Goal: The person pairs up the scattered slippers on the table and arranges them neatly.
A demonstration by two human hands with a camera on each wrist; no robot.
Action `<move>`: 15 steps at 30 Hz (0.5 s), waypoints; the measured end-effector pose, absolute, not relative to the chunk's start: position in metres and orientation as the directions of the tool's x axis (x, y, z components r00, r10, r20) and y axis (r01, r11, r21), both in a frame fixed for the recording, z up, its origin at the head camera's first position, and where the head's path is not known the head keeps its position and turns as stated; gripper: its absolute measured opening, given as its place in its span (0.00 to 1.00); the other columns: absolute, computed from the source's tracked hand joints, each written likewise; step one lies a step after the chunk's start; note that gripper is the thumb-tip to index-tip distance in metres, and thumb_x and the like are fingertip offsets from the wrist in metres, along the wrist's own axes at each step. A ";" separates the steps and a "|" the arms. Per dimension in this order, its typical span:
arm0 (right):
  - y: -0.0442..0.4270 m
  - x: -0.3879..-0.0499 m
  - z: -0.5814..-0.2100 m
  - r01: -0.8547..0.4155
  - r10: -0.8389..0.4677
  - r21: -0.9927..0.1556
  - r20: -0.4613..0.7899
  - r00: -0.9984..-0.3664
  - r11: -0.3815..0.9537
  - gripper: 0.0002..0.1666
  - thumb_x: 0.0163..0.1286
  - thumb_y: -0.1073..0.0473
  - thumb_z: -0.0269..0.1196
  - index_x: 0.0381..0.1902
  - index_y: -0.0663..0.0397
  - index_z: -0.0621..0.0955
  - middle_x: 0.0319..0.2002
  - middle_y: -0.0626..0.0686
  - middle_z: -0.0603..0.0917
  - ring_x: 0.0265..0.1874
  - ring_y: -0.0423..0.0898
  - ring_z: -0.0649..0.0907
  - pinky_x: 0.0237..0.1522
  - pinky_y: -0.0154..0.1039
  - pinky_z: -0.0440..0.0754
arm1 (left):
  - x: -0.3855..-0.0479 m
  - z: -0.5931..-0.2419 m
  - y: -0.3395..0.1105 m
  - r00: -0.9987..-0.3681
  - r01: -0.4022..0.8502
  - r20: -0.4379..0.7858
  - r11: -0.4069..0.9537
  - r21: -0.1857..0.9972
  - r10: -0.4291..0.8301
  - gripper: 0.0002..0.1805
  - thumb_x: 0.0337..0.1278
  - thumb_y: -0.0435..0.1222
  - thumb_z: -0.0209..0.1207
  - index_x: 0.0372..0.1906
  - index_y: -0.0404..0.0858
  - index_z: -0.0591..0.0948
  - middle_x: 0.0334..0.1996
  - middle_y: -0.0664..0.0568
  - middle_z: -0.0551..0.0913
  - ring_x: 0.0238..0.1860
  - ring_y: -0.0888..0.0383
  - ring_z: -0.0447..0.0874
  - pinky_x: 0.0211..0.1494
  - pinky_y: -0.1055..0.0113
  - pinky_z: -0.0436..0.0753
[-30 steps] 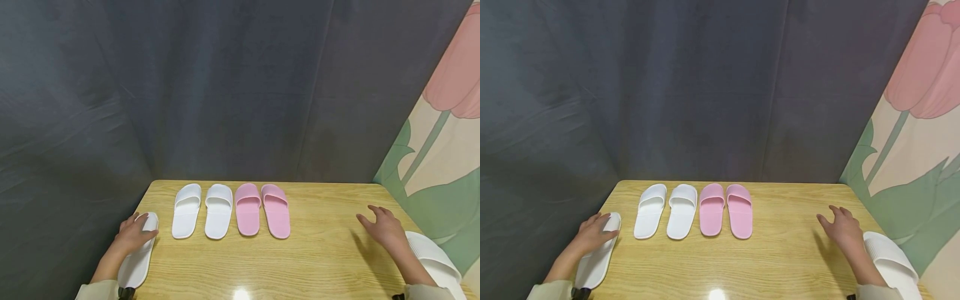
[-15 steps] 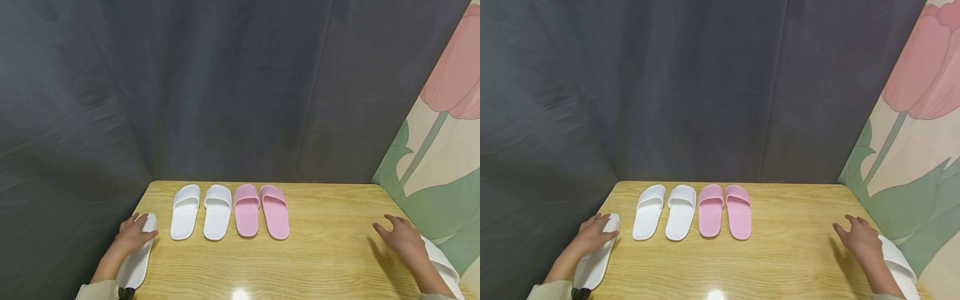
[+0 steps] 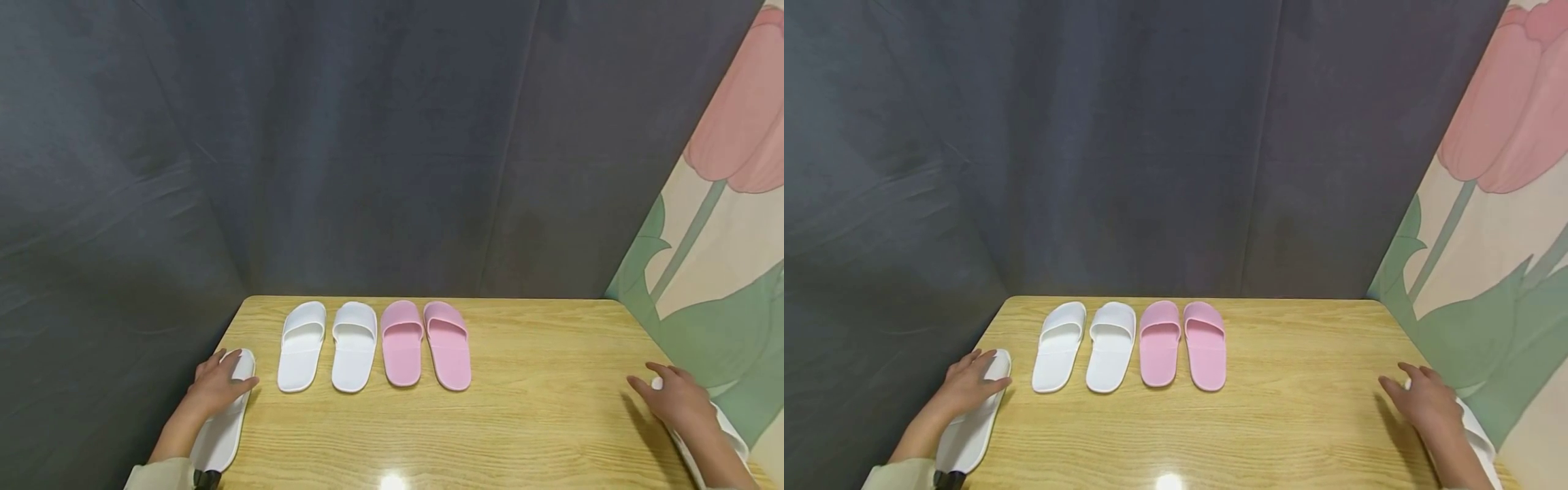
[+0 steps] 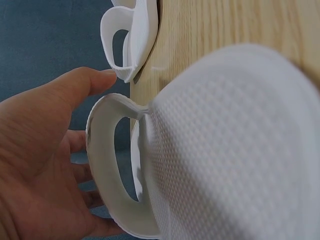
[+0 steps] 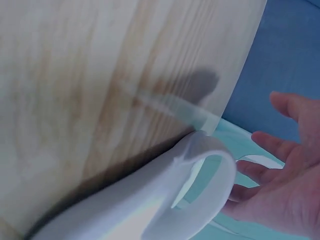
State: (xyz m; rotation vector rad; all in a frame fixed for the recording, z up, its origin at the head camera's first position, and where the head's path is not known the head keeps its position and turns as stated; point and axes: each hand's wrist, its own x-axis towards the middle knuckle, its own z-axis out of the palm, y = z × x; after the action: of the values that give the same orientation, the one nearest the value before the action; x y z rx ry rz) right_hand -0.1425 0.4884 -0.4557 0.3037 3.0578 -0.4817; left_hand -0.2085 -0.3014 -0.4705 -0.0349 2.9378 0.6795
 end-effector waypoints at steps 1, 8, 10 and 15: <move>0.490 -0.143 -0.457 0.198 0.187 -0.303 -0.066 -0.980 0.932 0.46 0.79 0.36 0.48 0.64 0.80 0.65 0.58 0.86 0.62 0.56 0.83 0.64 0.49 0.75 0.69 | -0.209 -0.471 -0.301 -0.992 -0.052 -0.127 0.898 0.436 0.005 0.49 0.61 0.55 0.63 0.74 0.27 0.61 0.73 0.22 0.49 0.69 0.19 0.47 0.59 0.19 0.60; 0.502 -0.141 -0.461 0.279 0.244 -0.315 -0.145 -0.959 0.907 0.48 0.77 0.33 0.47 0.67 0.76 0.62 0.62 0.84 0.58 0.54 0.87 0.63 0.47 0.76 0.69 | -0.210 -0.473 -0.300 -0.990 -0.064 -0.138 0.899 0.434 -0.004 0.50 0.61 0.55 0.64 0.75 0.27 0.60 0.73 0.23 0.49 0.70 0.20 0.46 0.60 0.20 0.59; 0.505 -0.140 -0.462 0.290 0.251 -0.322 -0.156 -0.955 0.901 0.48 0.77 0.33 0.47 0.67 0.76 0.62 0.62 0.84 0.57 0.54 0.88 0.62 0.47 0.76 0.69 | -0.210 -0.473 -0.299 -0.990 -0.068 -0.144 0.899 0.433 -0.006 0.50 0.60 0.55 0.64 0.75 0.27 0.59 0.73 0.23 0.48 0.70 0.20 0.45 0.60 0.20 0.59; 0.509 -0.137 -0.464 0.301 0.268 -0.309 -0.144 -0.953 0.902 0.46 0.77 0.35 0.49 0.66 0.75 0.62 0.60 0.83 0.57 0.53 0.89 0.62 0.46 0.77 0.70 | -0.210 -0.475 -0.300 -0.987 -0.075 -0.159 0.898 0.433 -0.005 0.51 0.61 0.56 0.64 0.75 0.26 0.58 0.73 0.22 0.47 0.70 0.20 0.45 0.60 0.20 0.59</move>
State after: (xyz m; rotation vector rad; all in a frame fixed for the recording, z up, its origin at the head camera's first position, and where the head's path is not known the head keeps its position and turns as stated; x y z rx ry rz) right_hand -0.1369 0.5088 -0.4637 0.4450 2.9684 -0.5053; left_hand -0.2104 -0.2996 -0.4746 -0.0616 2.9098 0.6732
